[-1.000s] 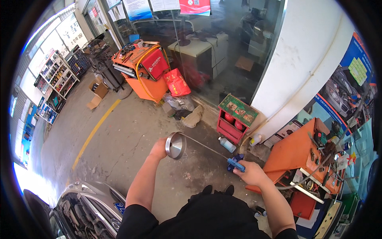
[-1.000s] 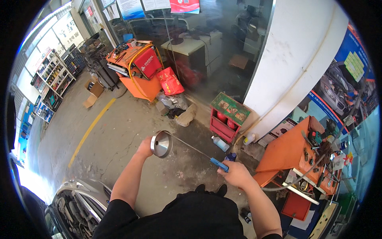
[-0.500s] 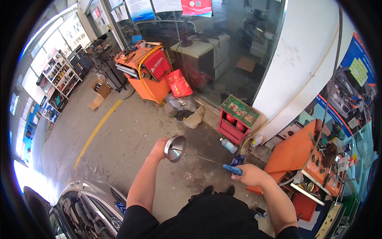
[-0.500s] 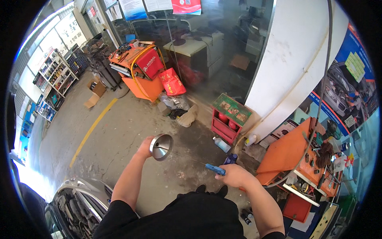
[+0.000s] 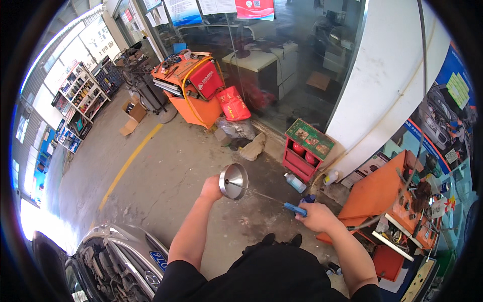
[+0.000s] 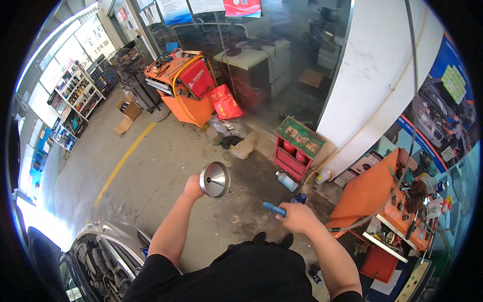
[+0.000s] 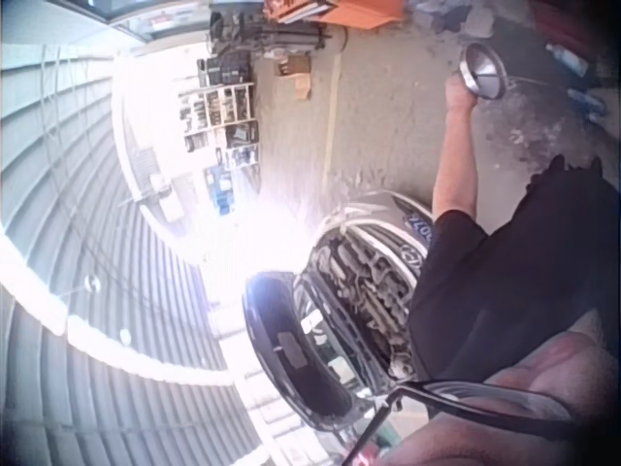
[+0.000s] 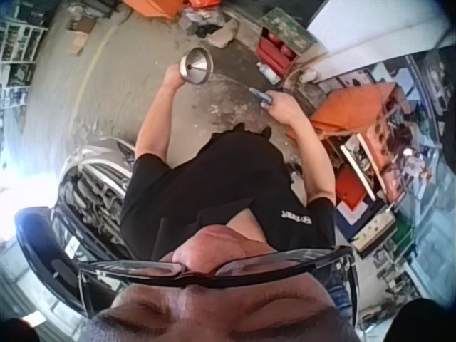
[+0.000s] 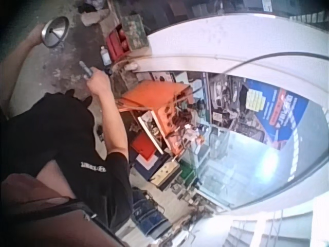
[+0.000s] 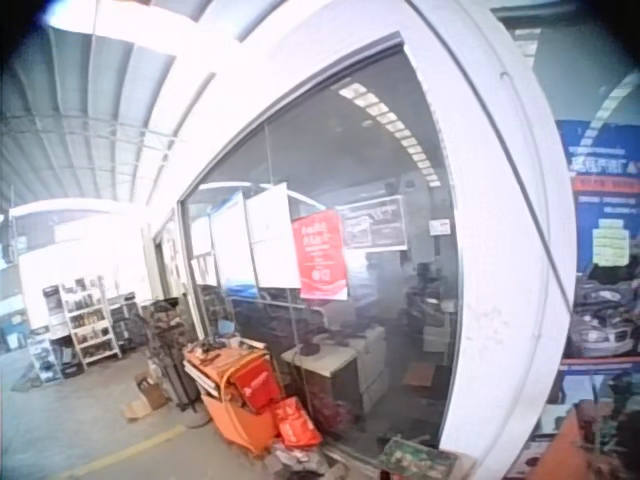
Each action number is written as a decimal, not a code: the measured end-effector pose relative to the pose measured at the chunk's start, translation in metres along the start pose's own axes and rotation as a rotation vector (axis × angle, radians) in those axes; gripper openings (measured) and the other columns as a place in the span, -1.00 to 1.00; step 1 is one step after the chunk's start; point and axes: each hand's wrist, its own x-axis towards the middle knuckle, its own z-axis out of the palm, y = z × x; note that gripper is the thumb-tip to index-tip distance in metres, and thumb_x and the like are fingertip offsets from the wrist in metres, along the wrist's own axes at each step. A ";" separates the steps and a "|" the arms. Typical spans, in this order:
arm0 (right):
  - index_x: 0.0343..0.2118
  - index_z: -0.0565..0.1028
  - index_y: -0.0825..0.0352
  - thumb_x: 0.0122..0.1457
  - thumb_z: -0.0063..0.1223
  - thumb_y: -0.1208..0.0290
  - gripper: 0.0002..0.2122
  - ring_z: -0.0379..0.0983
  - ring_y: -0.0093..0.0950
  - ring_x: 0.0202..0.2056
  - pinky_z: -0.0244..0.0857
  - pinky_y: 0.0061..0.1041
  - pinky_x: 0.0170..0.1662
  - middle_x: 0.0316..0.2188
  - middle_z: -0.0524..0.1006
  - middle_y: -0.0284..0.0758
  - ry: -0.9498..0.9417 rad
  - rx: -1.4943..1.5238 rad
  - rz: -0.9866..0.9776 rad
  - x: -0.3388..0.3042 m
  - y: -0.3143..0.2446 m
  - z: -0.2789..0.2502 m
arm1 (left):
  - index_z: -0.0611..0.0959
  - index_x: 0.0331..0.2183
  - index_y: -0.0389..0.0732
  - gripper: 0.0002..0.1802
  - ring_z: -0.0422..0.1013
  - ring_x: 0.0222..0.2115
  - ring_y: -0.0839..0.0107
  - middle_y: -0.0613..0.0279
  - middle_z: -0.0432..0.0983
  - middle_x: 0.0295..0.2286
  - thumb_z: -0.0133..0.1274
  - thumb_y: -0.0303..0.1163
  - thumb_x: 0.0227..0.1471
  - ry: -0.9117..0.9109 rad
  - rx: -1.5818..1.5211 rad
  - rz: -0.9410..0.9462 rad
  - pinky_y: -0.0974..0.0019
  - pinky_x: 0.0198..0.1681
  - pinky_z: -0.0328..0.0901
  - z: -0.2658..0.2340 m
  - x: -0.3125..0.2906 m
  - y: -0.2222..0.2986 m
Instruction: The person retrieves a funnel and a blue fluid transfer pump, then uses the pump to draw fluid from a large blue drum and dispense it into several smaller bottles. The person then carries the pump to a car with an open hood and positions the pump over the engine bay.
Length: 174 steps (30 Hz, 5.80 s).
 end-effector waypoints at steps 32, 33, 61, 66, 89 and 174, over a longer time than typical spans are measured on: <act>-0.09 0.67 0.26 0.40 0.33 0.24 -0.80 0.63 -0.43 -0.23 0.49 -0.29 -0.10 -0.31 0.71 -0.30 -0.367 0.530 0.086 -0.046 0.036 -0.003 | 0.82 -0.25 -0.20 -0.78 0.67 -0.10 -0.24 -0.17 0.77 -0.22 0.34 -0.38 0.00 0.017 -0.053 0.057 -0.12 0.01 0.57 0.068 0.007 -0.038; -0.10 0.67 0.25 0.40 0.34 0.24 -0.80 0.63 -0.43 -0.23 0.49 -0.30 -0.10 -0.31 0.71 -0.30 -0.264 0.450 0.047 -0.045 0.036 -0.001 | 0.82 -0.23 -0.19 -0.77 0.67 -0.10 -0.23 -0.16 0.77 -0.23 0.33 -0.39 0.00 0.059 -0.138 0.054 -0.10 0.00 0.57 0.068 0.005 -0.037; -0.09 0.69 0.30 0.35 0.34 0.18 -0.72 0.71 -0.24 -0.16 0.52 -0.18 -0.02 -0.27 0.77 -0.20 -0.286 0.200 -0.026 -0.033 0.011 -0.004 | 0.80 -0.11 -0.20 -0.65 0.60 0.06 -0.20 -0.11 0.76 -0.12 0.36 -0.41 0.00 0.141 -0.289 -0.046 -0.09 0.18 0.49 0.030 -0.002 -0.063; -0.12 0.68 0.32 0.29 0.39 0.16 -0.69 0.72 -0.19 -0.14 0.52 -0.15 -0.02 -0.28 0.76 -0.14 -0.325 0.256 -0.016 -0.026 0.011 0.006 | 0.80 -0.08 -0.14 -0.60 0.58 0.03 -0.14 -0.03 0.73 -0.09 0.34 -0.40 -0.04 0.028 -0.024 0.218 -0.04 0.30 0.38 0.006 -0.004 -0.057; -0.13 0.65 0.29 0.36 0.35 0.24 -0.78 0.62 -0.36 -0.25 0.48 -0.24 -0.08 -0.33 0.69 -0.31 -0.371 0.652 0.218 -0.030 0.044 -0.007 | 0.82 -0.06 -0.13 -0.63 0.64 0.01 -0.22 -0.16 0.76 -0.07 0.33 -0.32 0.04 -0.021 -0.249 0.327 -0.12 0.09 0.54 0.034 0.010 -0.017; 0.36 0.48 0.36 0.56 0.15 0.04 -0.47 0.73 -0.26 -0.09 0.63 -0.31 -0.10 0.23 0.65 -0.08 -0.922 0.368 -0.012 0.266 -0.285 0.355 | 0.59 0.16 0.02 -0.42 0.61 -0.01 -0.33 -0.21 0.72 -0.06 0.03 0.28 0.46 0.216 -0.813 -1.002 -0.29 0.03 0.46 0.028 -0.451 -0.118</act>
